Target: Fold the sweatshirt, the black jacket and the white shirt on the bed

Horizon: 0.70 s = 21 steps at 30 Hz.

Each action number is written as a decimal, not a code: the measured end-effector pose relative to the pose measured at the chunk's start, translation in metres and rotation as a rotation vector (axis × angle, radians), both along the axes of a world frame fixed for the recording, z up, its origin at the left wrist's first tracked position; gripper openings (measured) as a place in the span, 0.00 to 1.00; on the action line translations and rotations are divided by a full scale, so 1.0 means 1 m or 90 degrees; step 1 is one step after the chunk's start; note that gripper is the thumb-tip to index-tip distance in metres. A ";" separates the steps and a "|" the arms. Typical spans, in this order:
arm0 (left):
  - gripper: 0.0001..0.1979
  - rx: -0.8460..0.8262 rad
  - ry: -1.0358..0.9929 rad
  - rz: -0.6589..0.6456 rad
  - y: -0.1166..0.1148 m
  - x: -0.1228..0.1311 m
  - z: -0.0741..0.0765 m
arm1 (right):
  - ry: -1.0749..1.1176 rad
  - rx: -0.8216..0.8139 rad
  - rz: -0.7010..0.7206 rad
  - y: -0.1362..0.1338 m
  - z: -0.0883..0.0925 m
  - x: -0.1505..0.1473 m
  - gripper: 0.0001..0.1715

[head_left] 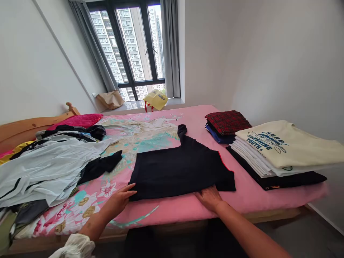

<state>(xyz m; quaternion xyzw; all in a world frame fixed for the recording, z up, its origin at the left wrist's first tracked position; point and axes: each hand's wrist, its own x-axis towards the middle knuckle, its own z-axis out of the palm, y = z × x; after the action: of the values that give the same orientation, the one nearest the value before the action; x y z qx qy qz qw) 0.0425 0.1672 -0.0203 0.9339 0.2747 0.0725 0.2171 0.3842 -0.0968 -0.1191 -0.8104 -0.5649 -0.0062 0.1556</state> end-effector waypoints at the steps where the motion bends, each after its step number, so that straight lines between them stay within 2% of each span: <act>1: 0.22 -0.021 -0.009 0.040 0.002 -0.003 -0.016 | -0.007 0.001 0.003 0.000 -0.002 0.000 0.28; 3: 0.25 -0.047 -0.041 0.112 0.004 -0.007 -0.038 | -0.017 -0.009 0.005 0.000 -0.006 -0.001 0.28; 6: 0.27 -0.049 -0.100 0.179 0.004 -0.007 -0.050 | -0.029 -0.026 -0.006 0.000 -0.010 -0.001 0.27; 10: 0.24 -0.063 -0.129 0.269 0.008 0.008 -0.045 | -0.038 -0.005 -0.011 -0.001 -0.010 -0.003 0.28; 14: 0.27 -0.109 -0.104 0.336 0.020 0.026 -0.042 | -0.030 -0.009 -0.007 0.000 -0.004 -0.004 0.28; 18: 0.17 -0.184 -0.087 0.320 0.033 0.036 -0.039 | 0.000 -0.051 -0.023 0.001 -0.001 -0.005 0.26; 21: 0.17 -0.216 -0.110 0.289 0.038 0.038 -0.034 | 0.014 -0.064 -0.033 0.001 -0.001 -0.006 0.27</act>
<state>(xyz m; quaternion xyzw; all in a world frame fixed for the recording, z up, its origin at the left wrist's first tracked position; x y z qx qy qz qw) 0.0804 0.2049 -0.0542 0.7890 0.4655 0.1517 0.3713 0.3785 -0.0957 -0.1198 -0.8316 -0.5414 0.0266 0.1207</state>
